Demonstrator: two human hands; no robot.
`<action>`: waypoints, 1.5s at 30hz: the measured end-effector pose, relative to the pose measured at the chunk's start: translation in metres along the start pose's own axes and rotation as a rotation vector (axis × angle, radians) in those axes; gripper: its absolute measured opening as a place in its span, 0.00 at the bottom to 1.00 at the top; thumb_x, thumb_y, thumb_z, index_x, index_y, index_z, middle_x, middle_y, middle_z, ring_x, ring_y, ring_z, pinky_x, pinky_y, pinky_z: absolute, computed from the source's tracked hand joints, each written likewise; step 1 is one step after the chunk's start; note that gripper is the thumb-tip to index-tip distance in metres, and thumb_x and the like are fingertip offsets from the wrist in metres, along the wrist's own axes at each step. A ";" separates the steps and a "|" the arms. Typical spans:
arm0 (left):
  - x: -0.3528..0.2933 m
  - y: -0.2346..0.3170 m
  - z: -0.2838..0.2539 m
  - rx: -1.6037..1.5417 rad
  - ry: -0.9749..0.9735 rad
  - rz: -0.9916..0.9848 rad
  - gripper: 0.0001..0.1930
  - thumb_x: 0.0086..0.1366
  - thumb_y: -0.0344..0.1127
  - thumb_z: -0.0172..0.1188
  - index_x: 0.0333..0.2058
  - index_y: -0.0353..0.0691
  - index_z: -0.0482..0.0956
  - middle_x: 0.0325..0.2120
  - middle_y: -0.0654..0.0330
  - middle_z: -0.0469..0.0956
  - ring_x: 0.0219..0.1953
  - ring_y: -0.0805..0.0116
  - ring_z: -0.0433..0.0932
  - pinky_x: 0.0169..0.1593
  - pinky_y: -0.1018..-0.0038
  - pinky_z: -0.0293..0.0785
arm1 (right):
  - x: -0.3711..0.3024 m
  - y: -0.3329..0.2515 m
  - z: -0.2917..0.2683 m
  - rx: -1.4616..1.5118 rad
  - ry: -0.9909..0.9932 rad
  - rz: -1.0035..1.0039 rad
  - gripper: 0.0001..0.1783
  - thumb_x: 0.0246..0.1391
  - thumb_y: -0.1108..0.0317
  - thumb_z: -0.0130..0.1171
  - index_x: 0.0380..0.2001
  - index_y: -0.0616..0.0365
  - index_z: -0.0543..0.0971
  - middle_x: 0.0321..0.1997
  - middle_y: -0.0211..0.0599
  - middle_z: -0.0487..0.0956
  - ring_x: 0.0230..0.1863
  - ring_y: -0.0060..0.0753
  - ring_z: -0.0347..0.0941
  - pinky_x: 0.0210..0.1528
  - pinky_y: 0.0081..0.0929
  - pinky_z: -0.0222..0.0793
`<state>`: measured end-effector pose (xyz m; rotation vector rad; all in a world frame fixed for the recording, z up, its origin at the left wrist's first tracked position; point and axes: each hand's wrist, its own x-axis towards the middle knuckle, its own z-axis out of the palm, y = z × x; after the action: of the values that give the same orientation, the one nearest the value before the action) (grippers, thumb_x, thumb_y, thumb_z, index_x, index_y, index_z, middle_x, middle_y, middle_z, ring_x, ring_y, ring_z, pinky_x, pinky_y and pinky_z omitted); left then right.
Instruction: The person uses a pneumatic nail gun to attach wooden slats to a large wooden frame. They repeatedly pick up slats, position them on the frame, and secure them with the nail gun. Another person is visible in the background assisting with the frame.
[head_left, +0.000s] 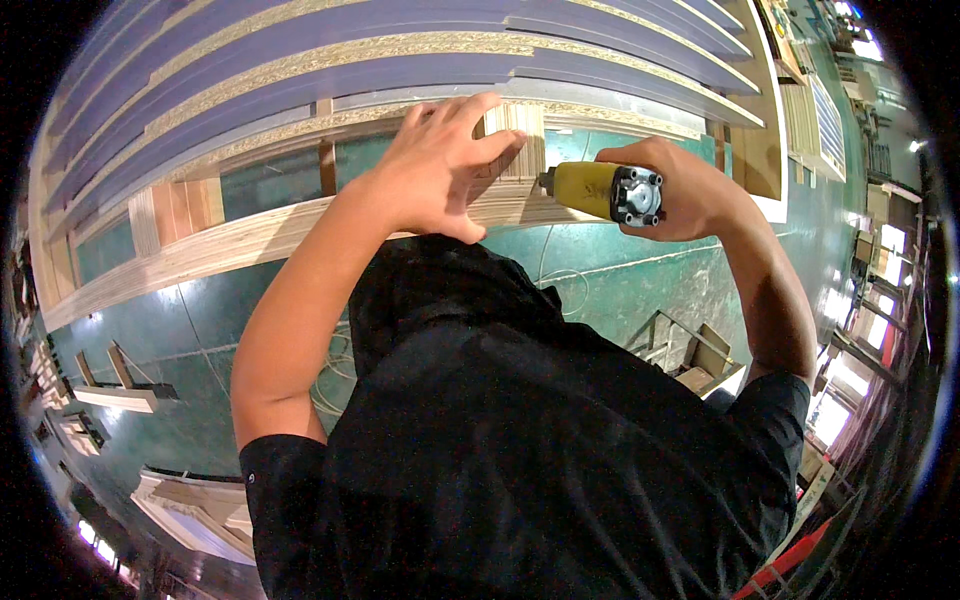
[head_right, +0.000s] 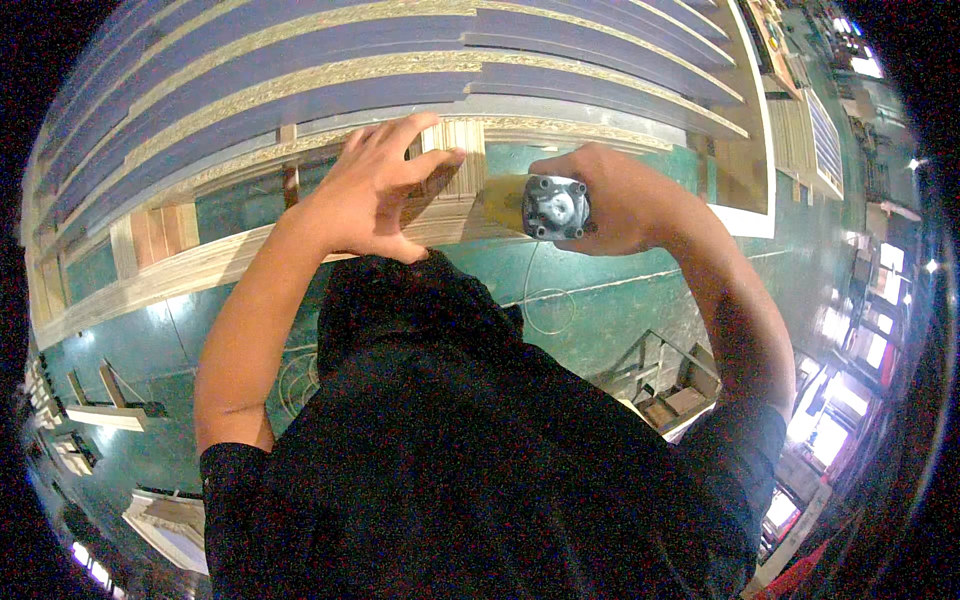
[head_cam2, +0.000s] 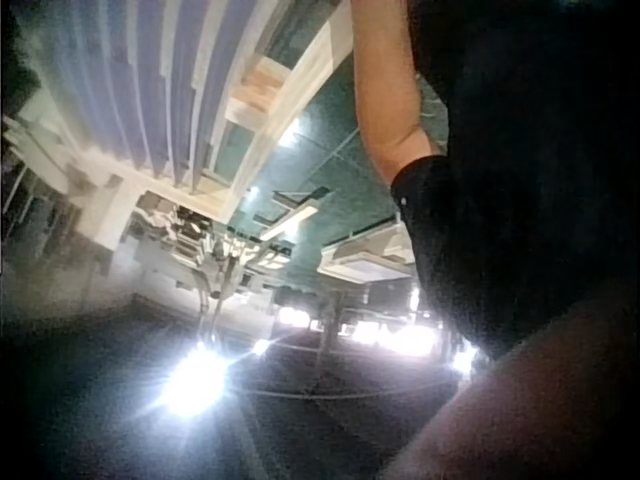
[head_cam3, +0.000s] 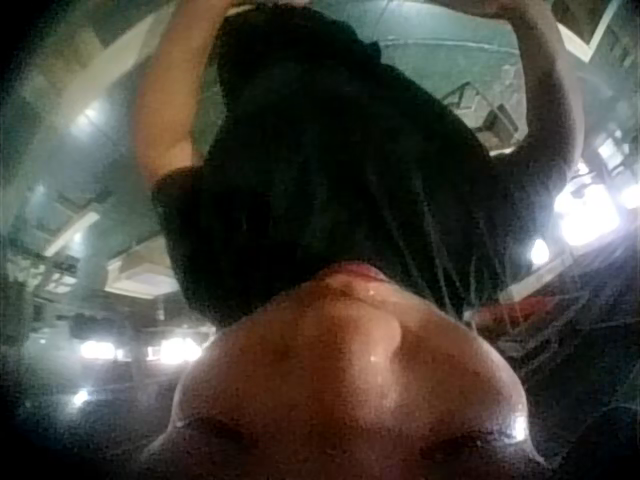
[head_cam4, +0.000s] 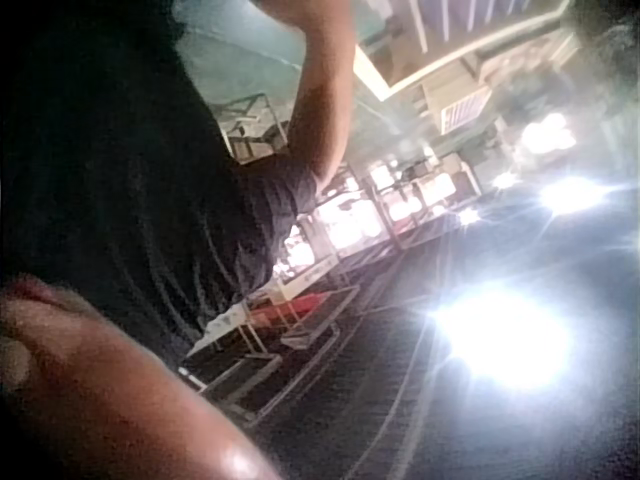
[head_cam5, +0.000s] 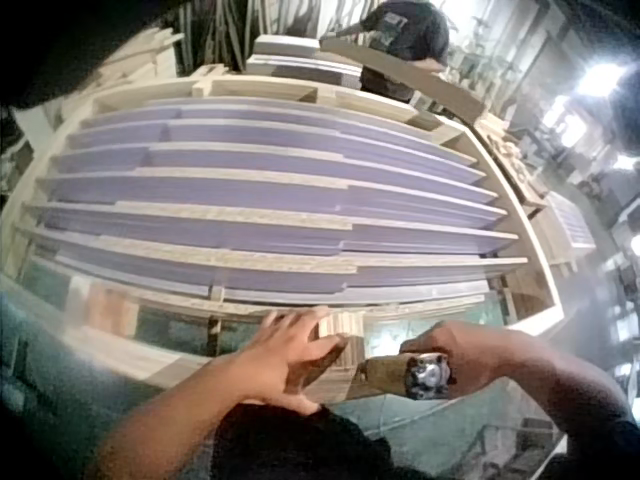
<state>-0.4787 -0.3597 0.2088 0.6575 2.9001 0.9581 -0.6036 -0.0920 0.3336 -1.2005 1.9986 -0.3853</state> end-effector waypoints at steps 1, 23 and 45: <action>0.001 0.001 0.000 -0.003 0.000 0.000 0.56 0.31 0.49 0.81 0.66 0.57 0.71 0.70 0.47 0.59 0.68 0.41 0.63 0.69 0.50 0.58 | -0.001 0.000 -0.001 -0.003 -0.019 0.023 0.21 0.40 0.70 0.71 0.41 0.55 0.79 0.34 0.47 0.83 0.38 0.56 0.80 0.41 0.44 0.75; -0.002 0.044 -0.007 0.231 -0.229 0.160 0.38 0.52 0.45 0.76 0.63 0.54 0.76 0.71 0.45 0.60 0.75 0.39 0.53 0.73 0.46 0.55 | -0.173 -0.080 0.525 1.519 1.543 1.413 0.17 0.54 0.66 0.72 0.42 0.62 0.79 0.31 0.34 0.80 0.28 0.30 0.76 0.32 0.33 0.73; 0.019 0.026 0.028 0.402 -0.084 0.051 0.31 0.58 0.39 0.75 0.55 0.32 0.71 0.53 0.46 0.70 0.57 0.48 0.69 0.62 0.57 0.66 | -0.429 -0.180 0.997 1.403 1.250 2.886 0.33 0.54 0.45 0.67 0.53 0.62 0.81 0.56 0.54 0.82 0.58 0.60 0.78 0.61 0.45 0.72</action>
<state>-0.4818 -0.3172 0.2033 0.7683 3.0334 0.3345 0.3575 0.3007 -0.0303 -2.8659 -1.0740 0.4542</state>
